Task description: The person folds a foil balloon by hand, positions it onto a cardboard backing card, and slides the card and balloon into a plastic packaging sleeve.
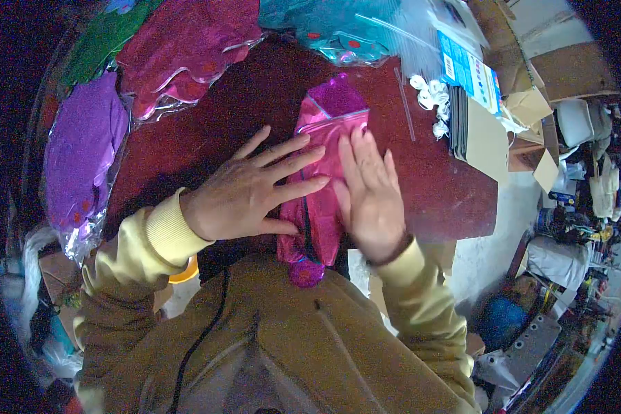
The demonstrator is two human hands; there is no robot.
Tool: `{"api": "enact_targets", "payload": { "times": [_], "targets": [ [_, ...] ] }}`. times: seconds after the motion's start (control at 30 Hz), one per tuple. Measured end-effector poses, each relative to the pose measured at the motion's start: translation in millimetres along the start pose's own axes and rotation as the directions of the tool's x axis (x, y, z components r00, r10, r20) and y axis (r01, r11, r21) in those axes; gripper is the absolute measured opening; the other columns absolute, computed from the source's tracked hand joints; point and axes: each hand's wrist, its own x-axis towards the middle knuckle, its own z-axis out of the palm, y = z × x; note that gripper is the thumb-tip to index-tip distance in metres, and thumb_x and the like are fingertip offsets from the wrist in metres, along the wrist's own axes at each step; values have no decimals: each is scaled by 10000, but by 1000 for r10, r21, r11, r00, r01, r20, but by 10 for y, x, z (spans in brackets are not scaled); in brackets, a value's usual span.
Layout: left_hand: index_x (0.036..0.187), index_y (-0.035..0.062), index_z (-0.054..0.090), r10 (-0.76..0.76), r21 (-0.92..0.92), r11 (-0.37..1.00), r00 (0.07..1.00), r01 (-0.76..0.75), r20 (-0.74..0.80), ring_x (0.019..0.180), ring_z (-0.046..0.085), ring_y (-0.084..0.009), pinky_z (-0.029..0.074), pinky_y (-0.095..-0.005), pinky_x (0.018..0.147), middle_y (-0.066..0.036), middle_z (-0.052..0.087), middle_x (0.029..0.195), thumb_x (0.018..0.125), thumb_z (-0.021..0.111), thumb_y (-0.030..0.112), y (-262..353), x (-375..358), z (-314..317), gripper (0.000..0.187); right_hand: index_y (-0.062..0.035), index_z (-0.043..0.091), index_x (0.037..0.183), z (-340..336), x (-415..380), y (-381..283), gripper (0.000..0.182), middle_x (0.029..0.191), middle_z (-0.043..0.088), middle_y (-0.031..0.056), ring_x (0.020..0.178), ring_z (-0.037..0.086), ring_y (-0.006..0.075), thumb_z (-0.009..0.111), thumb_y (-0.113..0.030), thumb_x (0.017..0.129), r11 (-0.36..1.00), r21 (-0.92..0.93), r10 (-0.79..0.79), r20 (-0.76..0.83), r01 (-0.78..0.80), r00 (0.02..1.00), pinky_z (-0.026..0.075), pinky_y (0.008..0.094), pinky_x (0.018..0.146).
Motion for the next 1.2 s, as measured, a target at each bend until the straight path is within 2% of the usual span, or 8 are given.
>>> {"api": "enact_targets", "payload": {
  "times": [0.27, 0.57, 0.7, 0.83, 0.9, 1.0, 1.1, 1.2],
  "targets": [
    [1347, 203, 426, 15, -1, 1000, 1000, -16, -19, 1365, 254, -286, 194, -569, 1075, -98, 303, 1462, 712, 686, 495, -9, -4, 27, 746, -74, 506, 1297, -95, -752, -161, 571, 1382, 446, 113, 1314, 382, 269, 631, -122, 741, 987, 71, -153, 163, 143, 975, 253, 486, 1079],
    [1327, 180, 439, 4, 65, 998, 999, -1, -54, 1356, 280, -267, 201, -562, 1074, -92, 333, 1447, 819, 626, 371, -15, -2, 61, 574, -86, 619, 1159, -51, -537, -95, 450, 1253, 568, 81, 1242, 475, 238, 633, -148, 713, 968, 114, -221, -54, 226, 974, 247, 465, 1090],
    [1321, 163, 439, -9, 52, 999, 1000, 9, 11, 1365, 271, -252, 190, -557, 1081, -89, 341, 1444, 846, 592, 284, -6, 8, -37, 513, -74, 656, 1029, -108, -309, -87, 271, 1080, 637, 117, 1058, 604, 242, 628, -142, 768, 937, 94, -326, -99, 335, 940, 423, 412, 950],
    [1104, 83, 583, 42, -33, 998, 988, -48, -148, 1266, 394, -256, 236, -538, 1061, -110, 496, 1272, 851, 551, 233, -28, 6, -43, 296, -43, 635, 930, -127, -216, -58, 150, 838, 637, 162, 774, 654, 288, 596, -162, 848, 961, 275, 53, -77, -29, 996, 507, 384, 674],
    [1051, 74, 591, 15, -84, 996, 990, -28, -142, 1218, 422, -266, 256, -533, 1044, -111, 512, 1210, 842, 562, 220, -74, 31, -24, 256, -21, 578, 808, -170, 7, -94, 181, 682, 586, 193, 588, 607, 348, 562, -179, 896, 812, 556, 300, -130, -181, 945, 449, 419, 509],
    [946, 56, 607, -39, -182, 983, 991, 15, -127, 1121, 478, -285, 295, -524, 1010, -113, 545, 1085, 824, 583, 192, -168, 92, 33, 184, -21, 555, 790, 1, 215, 3, 206, 660, 586, 209, 590, 611, 367, 561, -195, 899, 867, 470, 300, -227, -165, 927, 459, 429, 509],
    [807, 46, 607, -133, -212, 976, 907, 51, -398, 974, 506, -294, 334, -502, 956, -101, 541, 931, 795, 621, 175, -176, 184, 160, 130, -26, 551, 792, 87, 377, 38, 223, 637, 590, 209, 590, 615, 376, 553, -218, 905, 919, 322, 320, -268, -229, 909, 465, 438, 509],
    [777, 35, 604, -144, -174, 982, 879, 71, -455, 909, 491, -285, 361, -434, 855, -100, 526, 898, 801, 632, 156, -188, 247, 199, 127, -36, 567, 814, 136, 476, 20, 235, 613, 600, 194, 587, 620, 375, 537, -246, 914, 929, 95, 370, -269, -358, 889, 467, 444, 507]
  ]
}}
